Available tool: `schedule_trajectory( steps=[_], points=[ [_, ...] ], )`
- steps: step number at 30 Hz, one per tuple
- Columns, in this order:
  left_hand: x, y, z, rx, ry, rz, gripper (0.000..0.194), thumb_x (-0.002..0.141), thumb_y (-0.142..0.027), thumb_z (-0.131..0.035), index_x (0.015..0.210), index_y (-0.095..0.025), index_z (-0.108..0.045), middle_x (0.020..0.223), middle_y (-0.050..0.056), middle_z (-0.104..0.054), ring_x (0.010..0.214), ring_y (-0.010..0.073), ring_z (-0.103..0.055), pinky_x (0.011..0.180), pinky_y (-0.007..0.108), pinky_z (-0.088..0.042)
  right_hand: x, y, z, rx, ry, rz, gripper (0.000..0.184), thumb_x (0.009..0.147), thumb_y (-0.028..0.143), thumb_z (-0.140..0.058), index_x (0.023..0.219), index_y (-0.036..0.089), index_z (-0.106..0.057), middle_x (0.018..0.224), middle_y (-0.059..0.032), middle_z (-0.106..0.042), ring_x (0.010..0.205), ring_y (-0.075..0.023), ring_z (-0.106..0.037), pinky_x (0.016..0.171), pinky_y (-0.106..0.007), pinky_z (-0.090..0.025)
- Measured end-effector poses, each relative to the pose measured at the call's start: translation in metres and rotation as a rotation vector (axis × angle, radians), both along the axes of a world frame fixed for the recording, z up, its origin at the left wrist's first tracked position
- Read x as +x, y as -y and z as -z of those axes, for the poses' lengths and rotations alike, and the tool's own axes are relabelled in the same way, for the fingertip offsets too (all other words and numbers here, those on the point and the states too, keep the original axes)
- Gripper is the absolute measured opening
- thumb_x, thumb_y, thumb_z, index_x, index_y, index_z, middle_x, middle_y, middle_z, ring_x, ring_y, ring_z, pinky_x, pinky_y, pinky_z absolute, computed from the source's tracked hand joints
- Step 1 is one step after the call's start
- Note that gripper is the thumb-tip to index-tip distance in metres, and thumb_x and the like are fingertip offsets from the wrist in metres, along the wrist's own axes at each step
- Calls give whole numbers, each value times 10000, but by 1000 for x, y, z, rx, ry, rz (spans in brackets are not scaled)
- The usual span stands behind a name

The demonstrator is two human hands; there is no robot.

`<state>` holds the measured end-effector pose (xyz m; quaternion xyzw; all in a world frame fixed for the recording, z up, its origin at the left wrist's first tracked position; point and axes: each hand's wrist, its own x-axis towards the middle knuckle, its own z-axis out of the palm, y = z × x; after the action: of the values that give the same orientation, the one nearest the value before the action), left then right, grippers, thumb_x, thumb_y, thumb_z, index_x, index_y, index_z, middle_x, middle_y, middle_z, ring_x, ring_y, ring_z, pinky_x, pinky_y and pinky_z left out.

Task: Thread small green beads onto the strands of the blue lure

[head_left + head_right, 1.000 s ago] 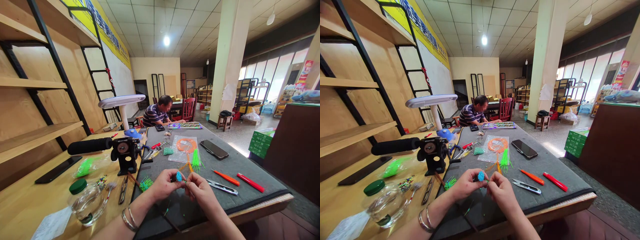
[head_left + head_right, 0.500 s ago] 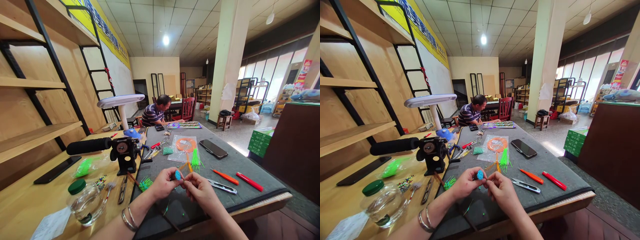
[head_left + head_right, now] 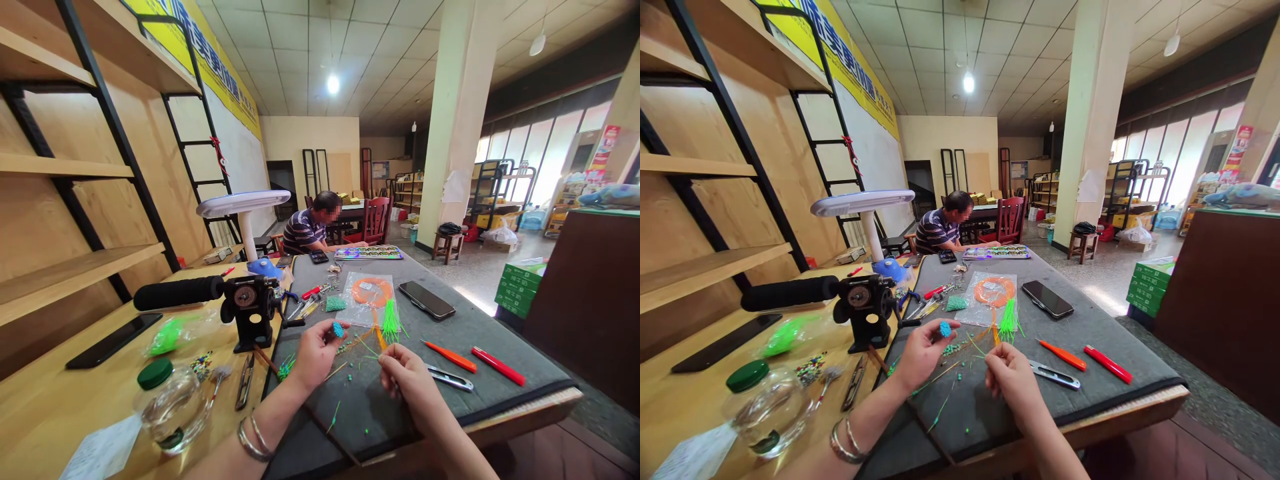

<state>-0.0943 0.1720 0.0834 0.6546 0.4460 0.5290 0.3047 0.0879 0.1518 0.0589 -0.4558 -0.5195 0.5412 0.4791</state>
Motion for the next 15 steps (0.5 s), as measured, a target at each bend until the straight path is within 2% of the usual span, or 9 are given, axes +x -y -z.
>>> schedule_trajectory(
  steps=[2,6,9,12,15],
  points=[
    [2,6,-3,78,-53,27,143,775,-258,-625,835,-153,-700,800,60,-697,728,177,-604,679,263,-451,-1,0,-1,-28,-16,19,228,704,408,-563,661,207,-464,422,74,-518,341,-64,-400,372,-175,-269],
    [10,17,-3,119,-249,208,126,781,-179,-598,815,-172,-719,813,59,-706,750,172,-607,686,245,-437,-5,-1,-2,-62,9,-3,253,704,425,-575,654,204,-463,423,70,-528,324,-53,-384,355,-170,-221],
    [14,19,1,96,-313,213,128,782,-167,-584,791,-168,-711,740,38,-686,672,147,-563,613,226,-393,-10,-2,-2,-43,31,-38,316,698,487,-599,652,203,-469,416,67,-521,324,-56,-385,351,-174,-216],
    [15,16,5,21,-246,203,120,778,-228,-612,723,-146,-681,628,10,-623,584,121,-487,546,222,-343,-12,-2,-2,36,57,-66,374,694,541,-619,648,197,-479,422,58,-520,346,-60,-396,366,-181,-253],
    [14,10,5,-124,-49,219,187,706,-317,-706,696,-137,-659,611,1,-608,583,118,-490,568,229,-371,-12,-3,-4,135,28,5,389,700,559,-631,688,187,-519,520,44,-553,387,-60,-412,378,-186,-292]
  ],
)
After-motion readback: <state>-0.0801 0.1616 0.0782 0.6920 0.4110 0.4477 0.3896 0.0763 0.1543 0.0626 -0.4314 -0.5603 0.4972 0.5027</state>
